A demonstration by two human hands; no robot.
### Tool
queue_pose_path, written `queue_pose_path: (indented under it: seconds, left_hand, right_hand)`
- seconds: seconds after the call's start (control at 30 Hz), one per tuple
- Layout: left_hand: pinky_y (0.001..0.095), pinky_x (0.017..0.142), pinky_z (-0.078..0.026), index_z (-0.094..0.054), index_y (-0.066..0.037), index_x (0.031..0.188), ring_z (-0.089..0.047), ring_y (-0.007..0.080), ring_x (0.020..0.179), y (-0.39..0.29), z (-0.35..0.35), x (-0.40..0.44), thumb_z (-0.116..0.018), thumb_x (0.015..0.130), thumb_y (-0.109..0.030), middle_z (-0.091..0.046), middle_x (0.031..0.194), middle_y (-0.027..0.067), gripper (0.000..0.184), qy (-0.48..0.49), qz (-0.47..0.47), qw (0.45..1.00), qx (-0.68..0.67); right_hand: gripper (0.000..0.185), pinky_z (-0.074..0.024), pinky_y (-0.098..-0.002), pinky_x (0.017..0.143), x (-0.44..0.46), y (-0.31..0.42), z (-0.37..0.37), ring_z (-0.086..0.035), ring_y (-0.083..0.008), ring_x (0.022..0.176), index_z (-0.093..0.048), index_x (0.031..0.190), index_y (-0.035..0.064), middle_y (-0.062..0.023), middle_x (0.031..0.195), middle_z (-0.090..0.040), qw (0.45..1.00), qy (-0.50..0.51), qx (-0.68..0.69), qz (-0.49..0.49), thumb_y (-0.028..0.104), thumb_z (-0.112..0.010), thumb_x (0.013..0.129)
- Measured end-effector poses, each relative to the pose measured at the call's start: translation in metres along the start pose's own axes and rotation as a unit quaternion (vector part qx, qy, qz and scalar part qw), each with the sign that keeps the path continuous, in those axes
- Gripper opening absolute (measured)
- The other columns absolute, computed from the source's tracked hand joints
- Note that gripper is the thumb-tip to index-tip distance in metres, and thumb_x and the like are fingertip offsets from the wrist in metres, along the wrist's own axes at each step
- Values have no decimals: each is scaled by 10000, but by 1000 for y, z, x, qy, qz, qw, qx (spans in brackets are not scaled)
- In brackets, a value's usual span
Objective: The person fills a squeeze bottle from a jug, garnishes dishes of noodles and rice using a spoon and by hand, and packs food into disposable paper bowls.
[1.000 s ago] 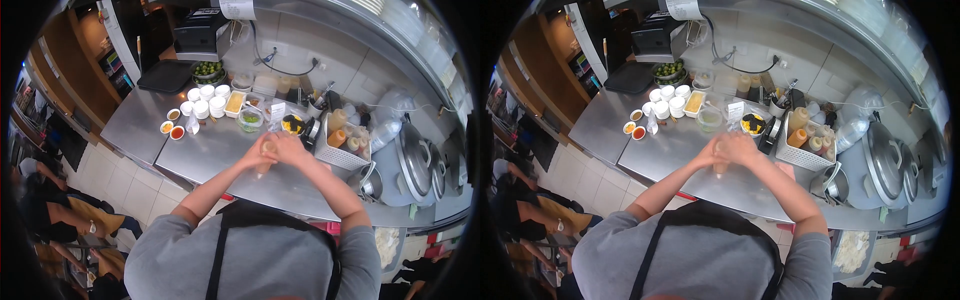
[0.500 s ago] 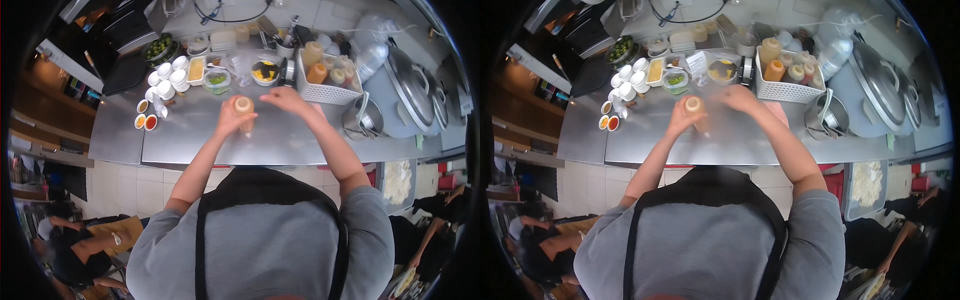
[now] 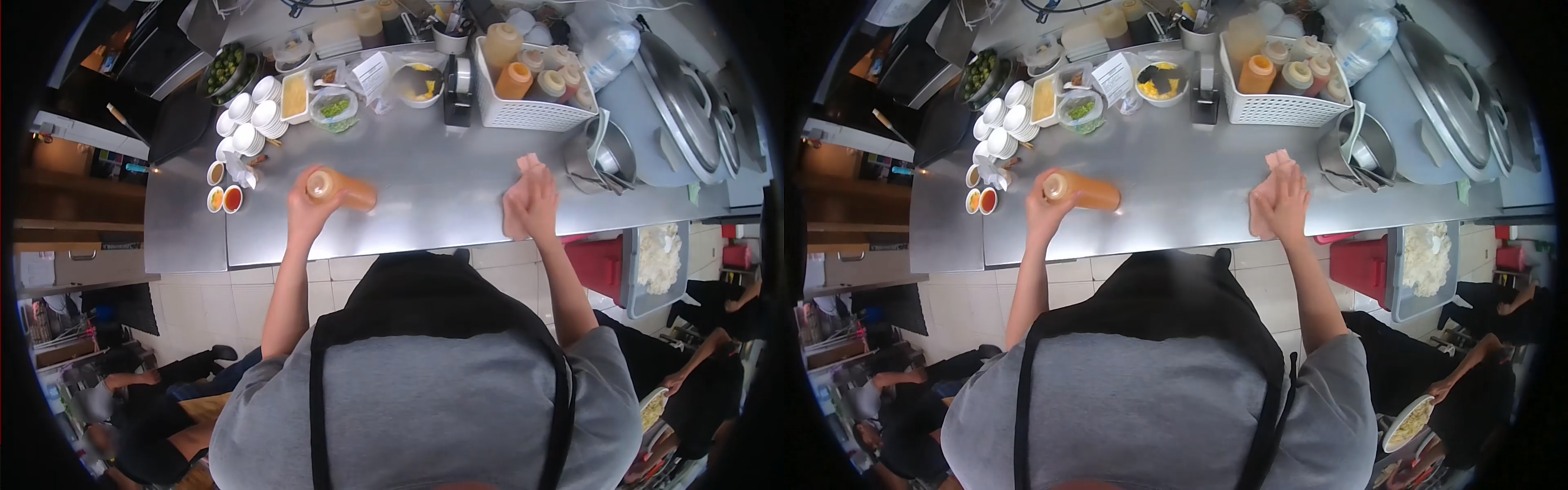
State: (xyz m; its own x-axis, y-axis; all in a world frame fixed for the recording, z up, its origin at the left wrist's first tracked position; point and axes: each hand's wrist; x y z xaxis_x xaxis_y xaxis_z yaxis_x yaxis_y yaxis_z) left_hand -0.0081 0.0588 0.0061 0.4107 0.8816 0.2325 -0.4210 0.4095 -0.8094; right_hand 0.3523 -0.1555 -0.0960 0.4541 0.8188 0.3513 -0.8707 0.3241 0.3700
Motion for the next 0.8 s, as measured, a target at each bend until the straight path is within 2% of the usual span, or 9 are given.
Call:
queue_pose_path:
  seconds: [0.07,0.1,0.17,0.3,0.43,0.5,0.57,0.63,0.8]
  left_hand:
    - [269,736,-486,-536,3,1041,-588,141,843,2,20,-14,-762,647,-109,-607,917,87,467,-14,30,999,-2]
    - [266,735,-484,-535,6,1045,-585,139,837,5,30,-20,-755,650,-100,-604,916,84,464,-20,46,999,16]
    - [262,735,-482,-534,8,1049,-583,137,830,8,51,-34,-748,652,-91,-602,915,82,461,-32,66,997,38]
    - [266,734,-485,-531,17,1053,-579,145,835,2,91,-63,-742,649,-81,-596,912,85,466,-108,124,986,33]
    - [273,742,-486,-529,21,1049,-577,149,849,-1,129,-83,-745,640,-66,-587,941,91,471,-152,128,978,60]
    - [271,759,-479,-525,11,1059,-572,143,862,-12,143,-87,-736,652,-60,-580,958,88,464,-169,139,974,60]
    - [272,760,-478,-524,9,1062,-571,142,863,-14,152,-85,-737,652,-65,-579,959,85,468,-176,127,975,55]
    - [274,762,-478,-520,13,1068,-571,145,865,-20,156,-81,-738,656,-70,-578,958,87,473,-179,111,977,45]
    - [272,751,-481,-518,25,1066,-578,154,854,-19,140,-51,-737,664,-79,-583,951,98,470,-162,120,978,54]
  right_hand:
    - [702,-222,-517,1000,-3,8,-42,-206,-417,1276,-333,1319,65,-245,1403,-185,987,39,-156,-25,425,-584,771]
    - [702,-222,-517,1000,4,20,-52,-206,-417,1276,-333,1319,65,-245,1403,-185,987,43,-151,-20,425,-584,771]
    - [771,-163,-497,1014,23,50,-76,-178,-390,1295,-222,1364,29,-223,1412,-181,997,34,-67,26,361,-593,775]
    - [819,-185,-462,1013,67,157,-106,-146,-367,1312,-170,1358,-11,-191,1410,-179,975,42,105,193,342,-603,760]
    - [833,-180,-437,1027,88,264,-170,-120,-347,1325,-169,1348,-27,-189,1411,-156,950,137,119,255,374,-598,756]
    - [814,-174,-449,1029,74,310,-223,-133,-349,1318,-198,1331,-35,-200,1402,-164,932,51,197,298,378,-596,753]
    - [818,-168,-438,1037,58,361,-220,-158,-350,1308,-190,1332,-37,-213,1399,-161,919,108,209,315,396,-585,761]
    - [756,-124,-424,1062,36,397,-207,-166,-350,1306,-236,1329,-57,-245,1397,-164,899,118,67,416,481,-434,836]
    - [697,-209,-407,1035,-26,373,-191,-259,-269,1278,-326,1301,69,-120,1369,-289,784,185,284,520,349,-616,732]
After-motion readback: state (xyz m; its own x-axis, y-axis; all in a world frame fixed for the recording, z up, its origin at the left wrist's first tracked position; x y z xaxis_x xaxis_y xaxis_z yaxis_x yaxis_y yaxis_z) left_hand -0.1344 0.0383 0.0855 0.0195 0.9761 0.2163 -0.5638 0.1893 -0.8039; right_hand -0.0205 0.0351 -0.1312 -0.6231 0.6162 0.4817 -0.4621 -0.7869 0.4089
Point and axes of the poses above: each hand's wrist, its own x-axis towards the middle knuckle, its own z-axis out of the back of the hand, y = z × x
